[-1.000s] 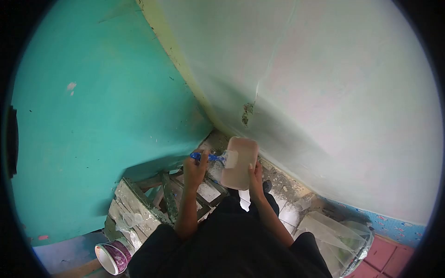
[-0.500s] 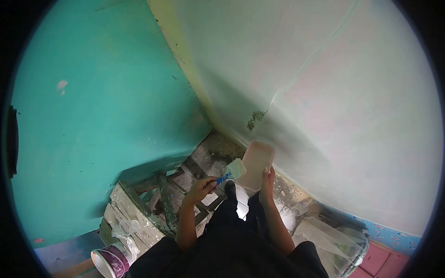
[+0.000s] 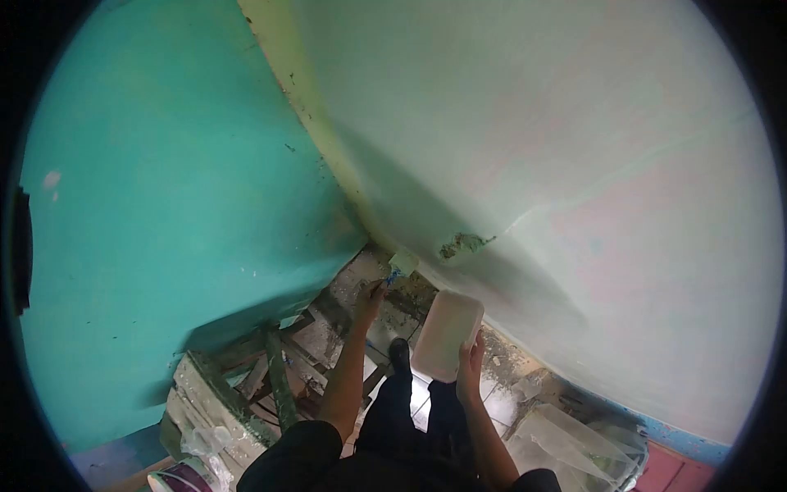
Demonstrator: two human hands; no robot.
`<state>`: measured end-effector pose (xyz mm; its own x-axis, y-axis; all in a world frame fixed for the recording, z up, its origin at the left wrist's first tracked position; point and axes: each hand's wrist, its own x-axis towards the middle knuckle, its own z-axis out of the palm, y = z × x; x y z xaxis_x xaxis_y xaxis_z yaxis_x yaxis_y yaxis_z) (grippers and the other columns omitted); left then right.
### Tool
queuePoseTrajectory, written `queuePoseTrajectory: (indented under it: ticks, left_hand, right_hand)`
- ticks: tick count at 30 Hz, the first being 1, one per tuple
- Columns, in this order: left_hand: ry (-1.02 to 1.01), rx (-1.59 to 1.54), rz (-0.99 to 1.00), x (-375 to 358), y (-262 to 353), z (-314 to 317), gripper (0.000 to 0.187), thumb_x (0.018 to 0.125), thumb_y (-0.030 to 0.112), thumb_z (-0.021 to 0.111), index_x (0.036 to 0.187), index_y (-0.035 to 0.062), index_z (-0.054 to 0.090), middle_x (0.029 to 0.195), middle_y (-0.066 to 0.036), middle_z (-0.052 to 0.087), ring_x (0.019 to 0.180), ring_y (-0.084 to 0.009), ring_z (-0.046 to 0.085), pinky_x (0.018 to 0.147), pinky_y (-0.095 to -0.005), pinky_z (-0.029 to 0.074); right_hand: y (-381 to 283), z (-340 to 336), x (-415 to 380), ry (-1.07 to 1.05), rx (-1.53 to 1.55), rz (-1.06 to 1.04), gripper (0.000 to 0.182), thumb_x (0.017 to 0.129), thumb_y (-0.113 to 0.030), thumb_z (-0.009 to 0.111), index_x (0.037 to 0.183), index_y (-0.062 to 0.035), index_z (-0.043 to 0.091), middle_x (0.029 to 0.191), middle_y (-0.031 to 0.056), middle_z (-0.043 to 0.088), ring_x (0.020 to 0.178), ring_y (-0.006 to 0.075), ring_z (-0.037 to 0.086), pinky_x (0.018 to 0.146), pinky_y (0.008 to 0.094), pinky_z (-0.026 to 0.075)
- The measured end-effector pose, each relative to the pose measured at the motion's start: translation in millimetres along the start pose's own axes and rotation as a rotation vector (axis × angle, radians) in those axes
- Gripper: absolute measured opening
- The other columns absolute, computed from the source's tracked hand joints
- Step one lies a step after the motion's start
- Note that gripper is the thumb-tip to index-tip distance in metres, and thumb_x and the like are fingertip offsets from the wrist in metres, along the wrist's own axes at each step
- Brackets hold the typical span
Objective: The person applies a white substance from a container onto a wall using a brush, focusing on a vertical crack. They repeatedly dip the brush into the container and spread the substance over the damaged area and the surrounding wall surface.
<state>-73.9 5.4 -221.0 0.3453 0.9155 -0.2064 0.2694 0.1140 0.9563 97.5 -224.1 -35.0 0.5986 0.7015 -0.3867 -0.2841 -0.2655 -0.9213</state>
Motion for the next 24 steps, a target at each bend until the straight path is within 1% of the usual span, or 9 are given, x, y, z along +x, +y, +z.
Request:
queuePoseTrajectory:
  ticks: [3, 9, 12, 14, 15, 17, 20, 23, 24]
  left_hand:
    - [0.076, -0.109, -0.019, 33.4, -23.2, 28.5, 0.030, 0.092, 0.026, 0.063, 0.110, 0.0016, 0.067, 0.080, -0.007, 0.067, 0.069, -0.0133, 0.060, 0.063, -0.0301, 0.047]
    - [0.165, 0.038, -0.040, 80.7, -148.6, 65.8, 0.030, 0.091, 0.027, 0.064, 0.109, 0.0034, 0.068, 0.085, -0.011, 0.069, 0.073, -0.0191, 0.064, 0.067, -0.0329, 0.050]
    - [0.186, 0.044, -0.163, 93.3, -202.7, 76.2, 0.029, 0.090, 0.026, 0.064, 0.109, 0.0050, 0.069, 0.089, -0.011, 0.071, 0.077, -0.0222, 0.066, 0.070, -0.0351, 0.051]
    - [0.225, 0.057, -0.240, 101.7, -233.8, 86.8, 0.028, 0.090, 0.026, 0.064, 0.108, 0.0061, 0.069, 0.091, -0.011, 0.071, 0.079, -0.0245, 0.067, 0.071, -0.0364, 0.052]
    - [0.242, 0.174, -0.276, 103.4, -243.0, 88.3, 0.028, 0.090, 0.028, 0.063, 0.108, 0.0068, 0.070, 0.092, -0.011, 0.071, 0.079, -0.0259, 0.067, 0.071, -0.0381, 0.052]
    - [0.269, 0.406, -0.343, 106.9, -258.7, 94.2, 0.029, 0.091, 0.030, 0.060, 0.106, 0.0082, 0.071, 0.094, -0.011, 0.071, 0.081, -0.0288, 0.067, 0.072, -0.0413, 0.052]
    - [0.287, 0.441, -0.498, 112.6, -257.4, 100.0, 0.030, 0.093, 0.034, 0.054, 0.103, 0.0114, 0.072, 0.094, -0.010, 0.071, 0.082, -0.0324, 0.067, 0.072, -0.0458, 0.052]
    - [0.207, 0.571, -0.498, 116.0, -215.5, 105.4, 0.028, 0.093, 0.031, 0.054, 0.097, 0.0115, 0.073, 0.091, -0.012, 0.071, 0.080, -0.0337, 0.067, 0.072, -0.0490, 0.052]
    - [0.250, 0.580, -0.480, 113.6, -201.5, 105.6, 0.026, 0.091, 0.030, 0.056, 0.095, 0.0095, 0.072, 0.089, -0.014, 0.070, 0.079, -0.0349, 0.067, 0.070, -0.0487, 0.052]
  right_hand:
    - [20.0, -12.9, -6.2, -0.013, -0.082, 0.048, 0.064, 0.100, -0.036, 0.047, 0.148, -0.0057, 0.018, 0.141, 0.0195, 0.037, 0.128, 0.0276, 0.040, 0.105, 0.0407, 0.036]
    - [53.7, -31.3, -12.5, -0.050, -0.154, 0.177, 0.061, 0.100, -0.033, 0.046, 0.147, -0.0058, 0.019, 0.132, 0.0202, 0.043, 0.122, 0.0262, 0.047, 0.100, 0.0395, 0.041]
    - [62.3, -33.5, -10.6, -0.077, -0.109, 0.269, 0.059, 0.102, -0.036, 0.044, 0.144, -0.0017, 0.023, 0.138, 0.0136, 0.039, 0.127, 0.0215, 0.038, 0.108, 0.0363, 0.031]
    - [79.1, -39.0, -5.9, -0.073, -0.147, 0.254, 0.062, 0.101, -0.037, 0.046, 0.146, -0.0039, 0.020, 0.132, 0.0172, 0.043, 0.121, 0.0237, 0.045, 0.100, 0.0379, 0.039]
    - [84.2, -40.1, -4.9, -0.072, -0.166, 0.248, 0.064, 0.100, -0.038, 0.047, 0.147, -0.0050, 0.018, 0.129, 0.0190, 0.045, 0.118, 0.0249, 0.048, 0.096, 0.0386, 0.043]
    - [92.3, -43.3, -3.7, -0.067, -0.235, 0.250, 0.065, 0.100, -0.038, 0.048, 0.147, -0.0045, 0.018, 0.129, 0.0188, 0.045, 0.116, 0.0247, 0.049, 0.095, 0.0387, 0.043]
    - [97.1, -43.4, -1.8, -0.074, -0.276, 0.254, 0.066, 0.099, -0.039, 0.048, 0.147, -0.0047, 0.019, 0.130, 0.0190, 0.044, 0.117, 0.0243, 0.049, 0.095, 0.0379, 0.043]
    - [95.8, -37.3, -3.9, -0.058, -0.255, 0.312, 0.066, 0.099, -0.040, 0.048, 0.147, -0.0049, 0.019, 0.130, 0.0187, 0.044, 0.117, 0.0247, 0.048, 0.096, 0.0386, 0.042]
    - [97.2, -35.0, -6.1, -0.062, -0.245, 0.312, 0.066, 0.099, -0.040, 0.048, 0.147, -0.0051, 0.019, 0.130, 0.0187, 0.044, 0.118, 0.0249, 0.048, 0.097, 0.0388, 0.042]
